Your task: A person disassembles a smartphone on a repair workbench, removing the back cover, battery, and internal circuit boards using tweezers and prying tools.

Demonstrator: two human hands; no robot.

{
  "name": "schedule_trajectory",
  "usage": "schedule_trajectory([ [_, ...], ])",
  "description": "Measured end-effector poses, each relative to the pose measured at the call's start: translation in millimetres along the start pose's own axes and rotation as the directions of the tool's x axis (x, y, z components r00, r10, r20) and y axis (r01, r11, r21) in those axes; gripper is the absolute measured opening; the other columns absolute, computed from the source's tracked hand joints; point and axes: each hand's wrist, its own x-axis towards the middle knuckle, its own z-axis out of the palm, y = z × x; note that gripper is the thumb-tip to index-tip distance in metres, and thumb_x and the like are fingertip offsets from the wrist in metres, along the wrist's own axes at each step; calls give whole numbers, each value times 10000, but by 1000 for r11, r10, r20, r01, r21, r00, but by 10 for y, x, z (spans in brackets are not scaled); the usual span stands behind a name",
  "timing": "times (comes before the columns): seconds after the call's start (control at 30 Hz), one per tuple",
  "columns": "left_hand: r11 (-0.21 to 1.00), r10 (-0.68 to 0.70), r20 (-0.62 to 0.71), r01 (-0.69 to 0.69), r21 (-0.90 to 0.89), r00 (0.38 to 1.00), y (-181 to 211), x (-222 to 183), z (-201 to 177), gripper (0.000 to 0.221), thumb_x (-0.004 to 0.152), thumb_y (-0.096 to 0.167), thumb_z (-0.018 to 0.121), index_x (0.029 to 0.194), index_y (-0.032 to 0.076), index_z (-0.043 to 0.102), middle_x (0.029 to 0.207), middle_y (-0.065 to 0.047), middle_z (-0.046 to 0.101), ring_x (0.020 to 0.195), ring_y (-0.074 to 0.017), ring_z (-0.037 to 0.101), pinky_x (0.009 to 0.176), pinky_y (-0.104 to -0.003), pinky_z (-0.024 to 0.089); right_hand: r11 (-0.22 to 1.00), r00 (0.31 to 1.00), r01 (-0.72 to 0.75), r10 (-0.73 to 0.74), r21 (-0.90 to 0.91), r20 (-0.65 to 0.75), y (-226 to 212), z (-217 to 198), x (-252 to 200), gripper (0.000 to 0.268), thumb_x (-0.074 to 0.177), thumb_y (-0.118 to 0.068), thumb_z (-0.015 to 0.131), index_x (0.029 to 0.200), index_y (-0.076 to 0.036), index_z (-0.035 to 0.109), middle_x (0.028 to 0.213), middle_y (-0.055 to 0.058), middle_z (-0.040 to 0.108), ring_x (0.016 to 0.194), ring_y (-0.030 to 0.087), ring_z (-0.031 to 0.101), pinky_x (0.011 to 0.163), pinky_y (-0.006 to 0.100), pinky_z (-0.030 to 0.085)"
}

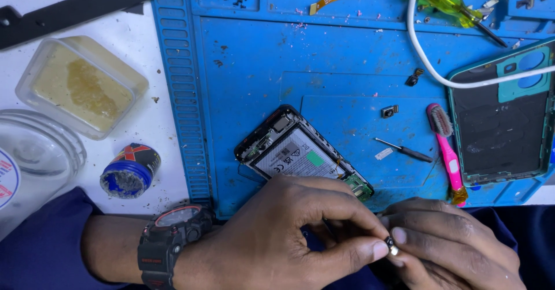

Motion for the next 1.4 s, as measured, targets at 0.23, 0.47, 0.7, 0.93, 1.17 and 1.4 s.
schedule_trajectory([
  [0.23, 993, 108, 2, -108, 48, 994, 20, -62, 32, 126, 971, 184, 666, 1064, 113, 710, 964, -49, 718, 854, -174, 745, 701, -268, 689, 996, 984, -84, 81, -9, -160, -107, 140, -12, 183, 866, -164, 631, 959, -20, 699, 941, 153, 745, 870, 263, 809, 826, 341, 721],
  [0.47, 897, 370, 36, -367, 246, 928, -25, -128, 61, 91, 1005, 137, 677, 1084, 94, 672, 968, -79, 716, 870, -238, 719, 754, -357, 577, 941, 987, 95, -47, 324, -155, 190, 240, -120, 160, 941, -177, 608, 950, -18, 632, 866, 173, 700, 683, 236, 743, 644, 317, 679],
  [0.7, 857, 443, 60, -443, 265, 894, -54, -202, 95, 81, 1004, 125, 698, 1071, 97, 663, 978, -75, 718, 868, -232, 700, 741, -350, 573, 877, 985, 26, 58, 479, -162, 117, 329, -194, 180, 933, -198, 628, 881, -25, 624, 754, 130, 682, 651, 218, 701, 616, 304, 595],
  [0.93, 836, 446, 120, -461, 299, 887, -131, -264, 87, 208, 1073, 118, 628, 1280, 116, 627, 1087, -86, 716, 1007, -252, 723, 856, -375, 602, 744, 985, 43, 80, 667, -153, 128, 410, -244, 135, 932, -162, 659, 939, -29, 632, 730, 118, 673, 630, 200, 670, 581, 283, 592],
  [1.17, 823, 468, 105, -476, 309, 877, -121, -231, 94, 132, 1068, 127, 607, 1184, 115, 669, 1020, -80, 711, 941, -248, 706, 812, -366, 564, 721, 989, 55, 57, 691, -138, 0, 408, -185, 156, 956, -170, 640, 940, -17, 666, 735, 127, 693, 658, 196, 698, 606, 259, 611],
  [1.4, 826, 470, 120, -484, 288, 874, -56, -227, 80, 114, 1041, 35, 631, 1136, 90, 661, 996, -81, 695, 927, -242, 700, 822, -354, 549, 709, 990, 51, 55, 703, -127, 45, 395, -199, 187, 953, -171, 632, 939, 14, 657, 764, 143, 691, 684, 214, 703, 633, 283, 617],
])
